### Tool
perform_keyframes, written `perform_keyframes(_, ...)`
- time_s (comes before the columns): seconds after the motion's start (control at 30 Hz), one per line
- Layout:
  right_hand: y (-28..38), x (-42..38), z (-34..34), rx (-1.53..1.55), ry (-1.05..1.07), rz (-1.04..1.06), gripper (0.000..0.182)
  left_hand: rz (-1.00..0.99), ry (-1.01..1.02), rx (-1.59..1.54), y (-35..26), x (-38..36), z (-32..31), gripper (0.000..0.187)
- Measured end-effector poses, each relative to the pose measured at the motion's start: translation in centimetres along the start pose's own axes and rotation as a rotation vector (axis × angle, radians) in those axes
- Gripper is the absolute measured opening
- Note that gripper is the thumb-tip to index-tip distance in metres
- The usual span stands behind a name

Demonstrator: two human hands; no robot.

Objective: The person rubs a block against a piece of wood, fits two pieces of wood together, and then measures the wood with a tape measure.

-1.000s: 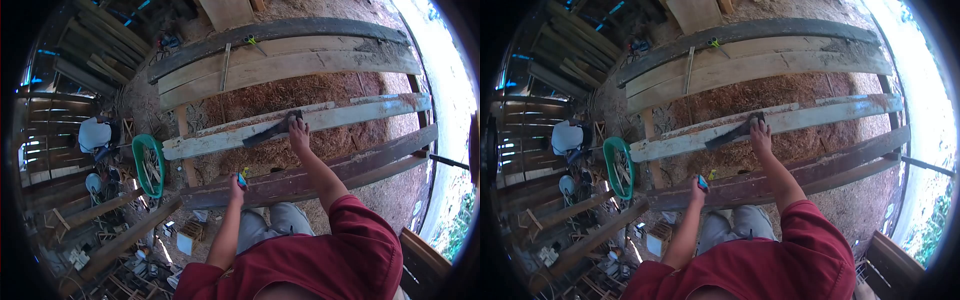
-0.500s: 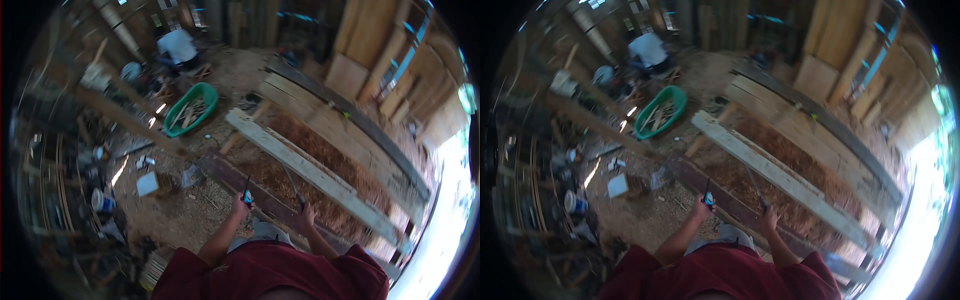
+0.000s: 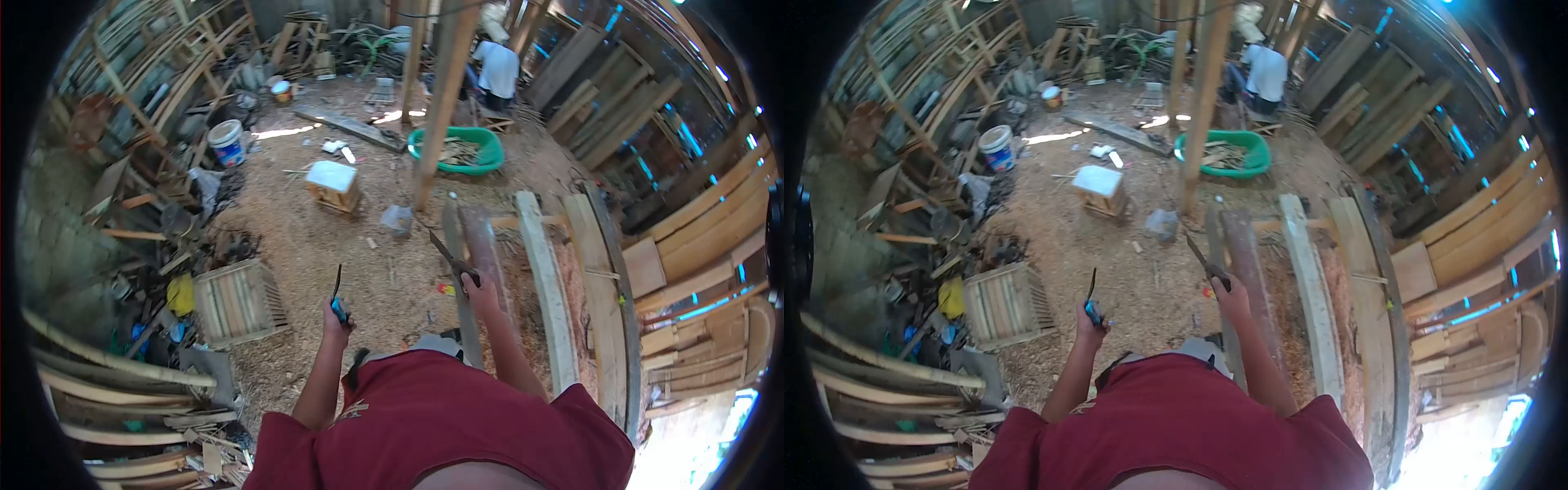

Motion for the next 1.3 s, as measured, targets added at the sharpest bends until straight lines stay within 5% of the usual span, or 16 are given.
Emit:
perform_keyframes(0.23,9.3,-0.8,-13.7,0.376,0.044,-0.035,0.023,-0.104,-0.279,-0.111,-3.1,-2.8,14.3,0.042)
perform_keyframes(0.4,11.9,1.0,-14.5,0.163,0.086,0.006,0.023,-0.025,-0.062,-0.024,-5.9,0.1,9.4,0.033)
perform_keyframes(0.57,9.9,5.9,-13.6,0.091,0.017,-0.009,0.024,-0.006,-0.092,-0.011,-10.4,3.6,3.9,0.027)
perform_keyframes(0.73,7.0,14.9,-16.2,-0.214,-0.026,0.006,0.037,0.111,-0.122,-0.128,-15.7,10.9,4.3,0.032)
perform_keyframes(0.9,4.3,28.1,-22.1,-0.133,-0.052,0.055,0.036,0.088,-0.236,-0.217,-23.1,14.7,6.5,0.043)
perform_keyframes(1.3,15.6,54.4,-34.6,0.197,0.201,-0.057,0.019,-0.077,-0.424,-0.523,-42.1,27.1,3.0,0.057)
Point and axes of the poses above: each hand's wrist, its own x-axis towards the middle knuckle, its own z-axis out of the back of the hand, y = z × x, the point moved 4 cm from there along x, towards the middle knuckle, and after that the axes turned 9 degrees about z, right-handed, at the moved point
